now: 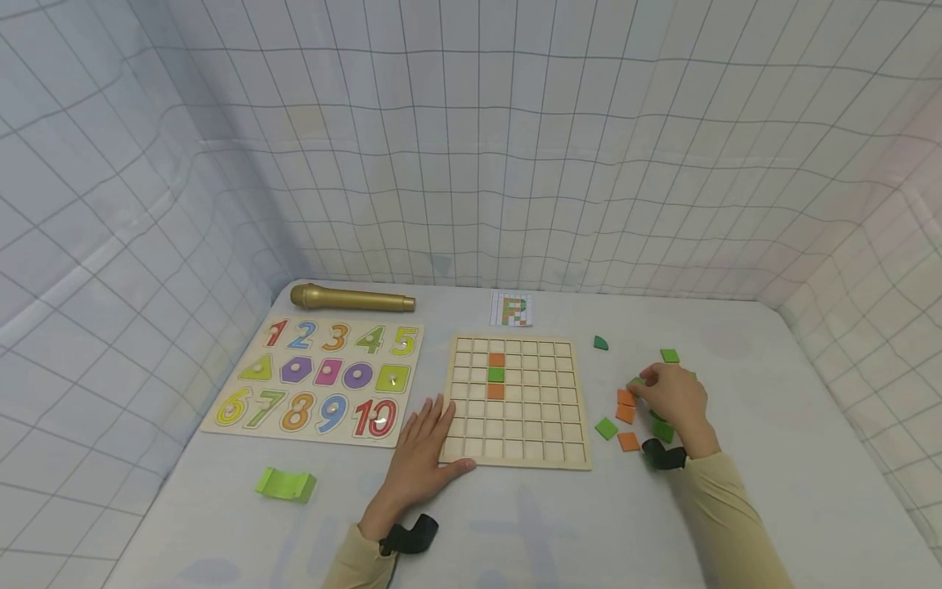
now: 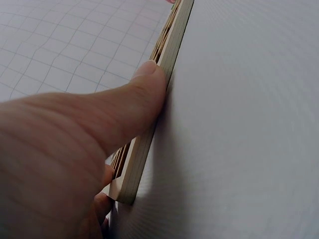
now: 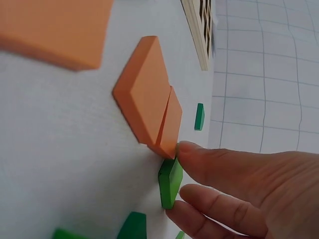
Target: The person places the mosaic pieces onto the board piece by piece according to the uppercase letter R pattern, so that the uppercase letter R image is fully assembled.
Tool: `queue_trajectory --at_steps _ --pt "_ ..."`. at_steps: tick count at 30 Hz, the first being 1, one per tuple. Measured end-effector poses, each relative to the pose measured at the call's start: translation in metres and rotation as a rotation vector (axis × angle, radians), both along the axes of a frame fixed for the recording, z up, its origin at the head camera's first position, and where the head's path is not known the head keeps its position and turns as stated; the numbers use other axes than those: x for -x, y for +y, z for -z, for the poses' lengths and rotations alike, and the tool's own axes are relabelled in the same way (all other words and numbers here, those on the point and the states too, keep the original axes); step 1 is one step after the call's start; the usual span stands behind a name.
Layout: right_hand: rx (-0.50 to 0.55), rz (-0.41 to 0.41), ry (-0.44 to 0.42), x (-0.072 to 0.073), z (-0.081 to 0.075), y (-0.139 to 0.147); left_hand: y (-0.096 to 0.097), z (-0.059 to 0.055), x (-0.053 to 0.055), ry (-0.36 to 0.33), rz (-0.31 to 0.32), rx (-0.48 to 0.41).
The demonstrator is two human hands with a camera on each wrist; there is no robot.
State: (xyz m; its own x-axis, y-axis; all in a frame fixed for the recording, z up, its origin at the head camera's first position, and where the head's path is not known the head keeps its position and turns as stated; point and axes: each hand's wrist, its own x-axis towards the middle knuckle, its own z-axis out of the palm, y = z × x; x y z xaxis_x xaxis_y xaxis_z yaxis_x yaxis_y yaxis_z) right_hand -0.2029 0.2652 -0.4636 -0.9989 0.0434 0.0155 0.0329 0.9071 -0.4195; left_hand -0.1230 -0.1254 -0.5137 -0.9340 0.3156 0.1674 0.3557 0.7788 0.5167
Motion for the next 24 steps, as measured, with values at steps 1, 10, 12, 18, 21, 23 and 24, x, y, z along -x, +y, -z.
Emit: queue_trajectory --at_steps 1,10,12,18,21,23,24 --pt "-0.001 0.000 -0.003 0.000 0.000 0.000 0.000 0.000 0.000 -0.001 0.000 0.000" --pt "-0.010 0.020 -0.065 0.002 -0.001 0.000 0.000 -0.001 0.000 -0.014 0.000 -0.006" --pt "-0.015 0.023 -0.092 0.004 -0.002 0.000 0.000 -0.001 0.000 -0.013 0.000 -0.004" --pt "-0.009 0.022 -0.158 0.009 -0.005 0.000 0.000 -0.001 0.000 -0.004 -0.005 -0.009" --pt "0.005 0.025 -0.180 0.012 -0.005 0.000 0.000 -0.001 -0.001 0.007 -0.007 -0.018" --pt "0.019 0.030 -0.189 0.012 -0.005 0.000 0.001 0.000 -0.001 0.014 -0.007 -0.024" --pt "0.022 0.032 -0.188 0.012 -0.004 0.000 0.000 0.000 -0.001 0.017 -0.006 -0.024"
